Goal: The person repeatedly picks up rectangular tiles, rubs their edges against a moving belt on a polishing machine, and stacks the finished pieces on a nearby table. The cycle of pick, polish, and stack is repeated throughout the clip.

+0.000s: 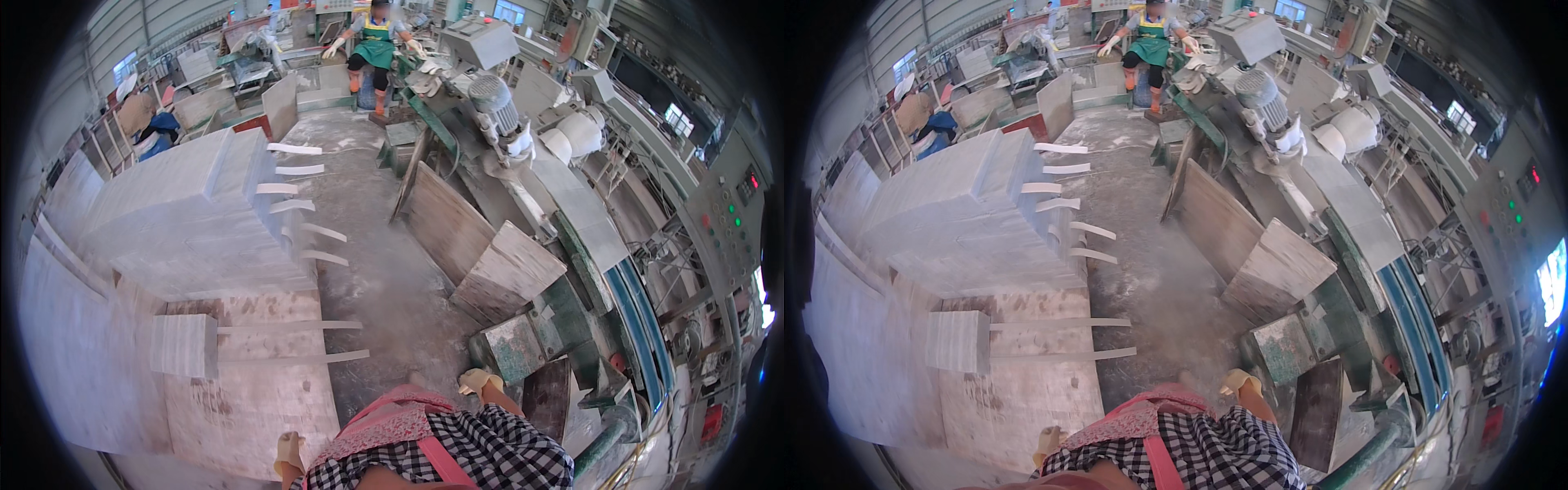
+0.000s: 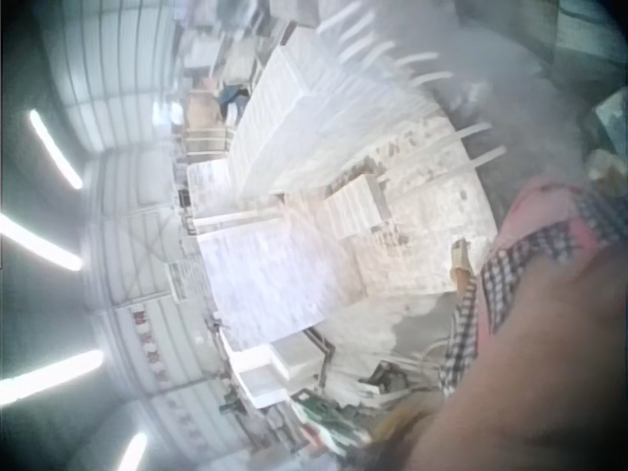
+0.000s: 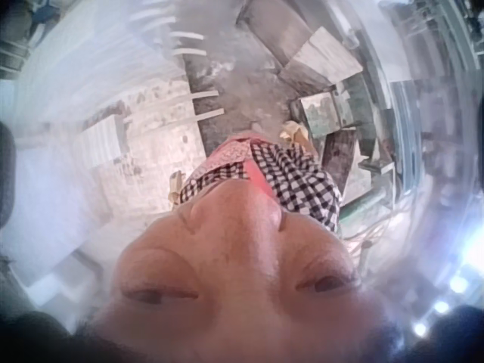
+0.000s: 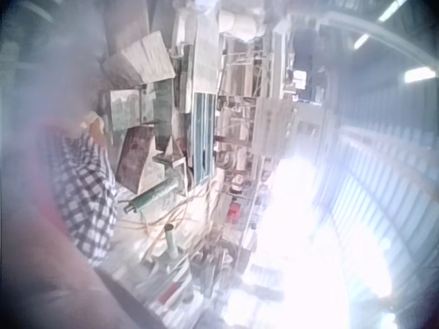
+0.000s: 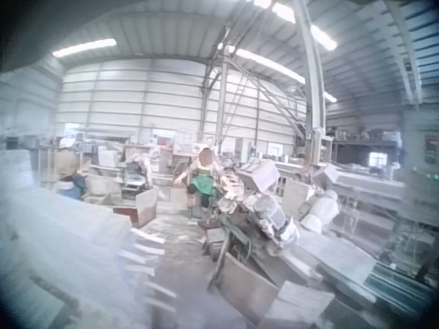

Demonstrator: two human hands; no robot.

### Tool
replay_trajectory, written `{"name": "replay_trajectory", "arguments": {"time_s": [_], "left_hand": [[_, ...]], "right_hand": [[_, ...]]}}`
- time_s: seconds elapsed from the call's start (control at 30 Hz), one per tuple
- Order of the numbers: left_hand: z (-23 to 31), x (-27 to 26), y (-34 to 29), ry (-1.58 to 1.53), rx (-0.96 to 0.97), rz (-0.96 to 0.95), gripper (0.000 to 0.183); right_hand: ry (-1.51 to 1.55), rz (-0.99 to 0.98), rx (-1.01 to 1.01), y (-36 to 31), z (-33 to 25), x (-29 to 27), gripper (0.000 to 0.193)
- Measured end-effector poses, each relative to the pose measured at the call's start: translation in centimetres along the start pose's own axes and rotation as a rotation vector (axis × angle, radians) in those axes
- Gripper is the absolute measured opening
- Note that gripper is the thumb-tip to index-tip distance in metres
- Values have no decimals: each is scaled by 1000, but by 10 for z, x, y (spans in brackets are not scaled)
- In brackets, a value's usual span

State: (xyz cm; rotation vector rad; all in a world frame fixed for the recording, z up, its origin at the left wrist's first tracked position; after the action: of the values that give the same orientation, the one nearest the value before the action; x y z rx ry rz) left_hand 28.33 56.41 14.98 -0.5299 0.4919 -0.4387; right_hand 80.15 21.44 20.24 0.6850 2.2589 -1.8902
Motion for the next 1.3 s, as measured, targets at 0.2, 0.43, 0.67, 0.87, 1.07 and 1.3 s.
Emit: {"name": "replay_trajectory", "arguments": {"time_s": [0.2,0.43,0.67,0.87,1.07,1.3], "left_hand": [[60,38,42,20,97,-93,40],[144,146,77,247,236,-230,50],[256,280,66,341,382,-335,60],[304,385,63,292,482,-558,32],[380,462,25,333,509,-672,40],[487,583,-29,251,731,-746,38]], "right_hand": [[298,53,-294,-12,-8,-29,36],[713,135,-256,-6,107,-73,42],[-515,541,-293,5,206,-93,41],[682,362,77,-33,233,-103,51],[299,477,195,-60,259,-83,46],[1248,824,-38,-28,315,-34,29]]}}
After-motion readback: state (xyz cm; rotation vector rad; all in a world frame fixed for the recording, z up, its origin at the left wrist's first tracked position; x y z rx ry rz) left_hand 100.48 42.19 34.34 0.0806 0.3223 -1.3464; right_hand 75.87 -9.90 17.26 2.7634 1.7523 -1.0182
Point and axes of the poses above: each hand's wrist, its own y-axis towards the middle knuckle, its own x-axis out of the palm, z = x × y, the point moved 1 cm from there along y, towards the middle knuckle, and after that the axes turned 6 degrees about x, right-handed, at the moved point
